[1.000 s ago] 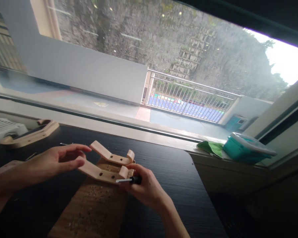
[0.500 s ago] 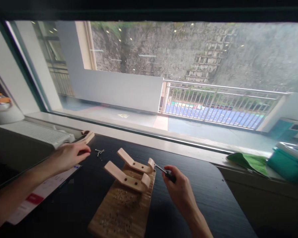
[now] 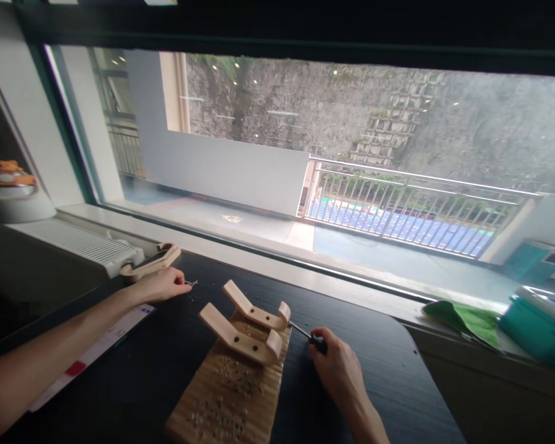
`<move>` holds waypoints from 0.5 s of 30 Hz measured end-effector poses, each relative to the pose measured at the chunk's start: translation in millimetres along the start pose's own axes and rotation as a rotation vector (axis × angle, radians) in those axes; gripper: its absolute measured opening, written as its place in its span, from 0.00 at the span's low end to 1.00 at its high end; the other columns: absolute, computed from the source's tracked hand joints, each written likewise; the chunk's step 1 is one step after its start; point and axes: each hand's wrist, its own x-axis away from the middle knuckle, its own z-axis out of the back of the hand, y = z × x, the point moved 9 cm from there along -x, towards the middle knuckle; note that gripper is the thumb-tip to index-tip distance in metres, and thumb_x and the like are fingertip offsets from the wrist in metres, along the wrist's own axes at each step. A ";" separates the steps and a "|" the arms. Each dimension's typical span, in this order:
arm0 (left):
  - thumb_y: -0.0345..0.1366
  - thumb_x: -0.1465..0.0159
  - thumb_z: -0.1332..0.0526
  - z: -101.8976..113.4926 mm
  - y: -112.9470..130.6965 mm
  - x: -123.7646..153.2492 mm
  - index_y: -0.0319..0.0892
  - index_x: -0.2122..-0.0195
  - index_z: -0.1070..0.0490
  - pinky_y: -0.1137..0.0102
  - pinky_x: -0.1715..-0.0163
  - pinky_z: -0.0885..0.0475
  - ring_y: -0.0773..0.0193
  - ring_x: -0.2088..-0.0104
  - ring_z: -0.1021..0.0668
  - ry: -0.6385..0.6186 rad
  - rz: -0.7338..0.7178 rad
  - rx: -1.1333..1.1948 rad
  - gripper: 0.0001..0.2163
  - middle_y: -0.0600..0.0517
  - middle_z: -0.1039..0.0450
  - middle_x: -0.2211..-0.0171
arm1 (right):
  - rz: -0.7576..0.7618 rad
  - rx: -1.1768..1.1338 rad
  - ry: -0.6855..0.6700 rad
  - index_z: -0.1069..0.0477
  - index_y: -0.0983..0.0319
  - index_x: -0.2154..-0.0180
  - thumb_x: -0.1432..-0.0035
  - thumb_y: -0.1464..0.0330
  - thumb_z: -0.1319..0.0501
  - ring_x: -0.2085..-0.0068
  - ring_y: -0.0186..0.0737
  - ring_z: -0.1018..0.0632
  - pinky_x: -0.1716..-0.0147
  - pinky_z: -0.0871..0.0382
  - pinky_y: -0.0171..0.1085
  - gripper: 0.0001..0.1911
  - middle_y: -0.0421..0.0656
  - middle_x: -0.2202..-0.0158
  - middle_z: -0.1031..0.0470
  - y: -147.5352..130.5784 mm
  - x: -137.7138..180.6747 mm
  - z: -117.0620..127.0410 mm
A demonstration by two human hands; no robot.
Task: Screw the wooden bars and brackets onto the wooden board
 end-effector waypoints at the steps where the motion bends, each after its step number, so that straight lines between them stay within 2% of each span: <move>1: 0.49 0.50 0.43 -0.9 0.5 -0.4 0.42 0.76 0.28 0.69 0.73 0.37 0.55 0.70 0.23 0.000 0.014 -0.005 0.15 0.48 0.25 0.76 | -0.001 0.011 -0.008 0.27 0.57 0.60 0.46 0.61 0.48 0.64 0.46 0.23 0.66 0.35 0.39 0.16 0.44 0.66 0.22 -0.2 0.1 -0.2; 7: 0.45 0.50 0.42 -2.1 5.5 1.6 0.42 0.77 0.29 0.65 0.68 0.35 0.52 0.67 0.23 0.012 0.056 -0.032 0.11 0.46 0.24 0.74 | -0.005 0.061 -0.059 0.28 0.58 0.59 0.45 0.62 0.49 0.62 0.47 0.23 0.65 0.35 0.39 0.16 0.45 0.65 0.22 -3.7 0.8 -0.4; 15: 0.39 0.52 0.42 -5.1 4.2 2.1 0.42 0.79 0.30 0.69 0.73 0.38 0.57 0.72 0.23 0.009 0.045 -0.016 0.06 0.49 0.26 0.78 | -0.012 0.079 -0.064 0.28 0.58 0.58 0.45 0.63 0.48 0.61 0.46 0.23 0.64 0.36 0.38 0.15 0.45 0.64 0.22 -4.3 1.4 0.4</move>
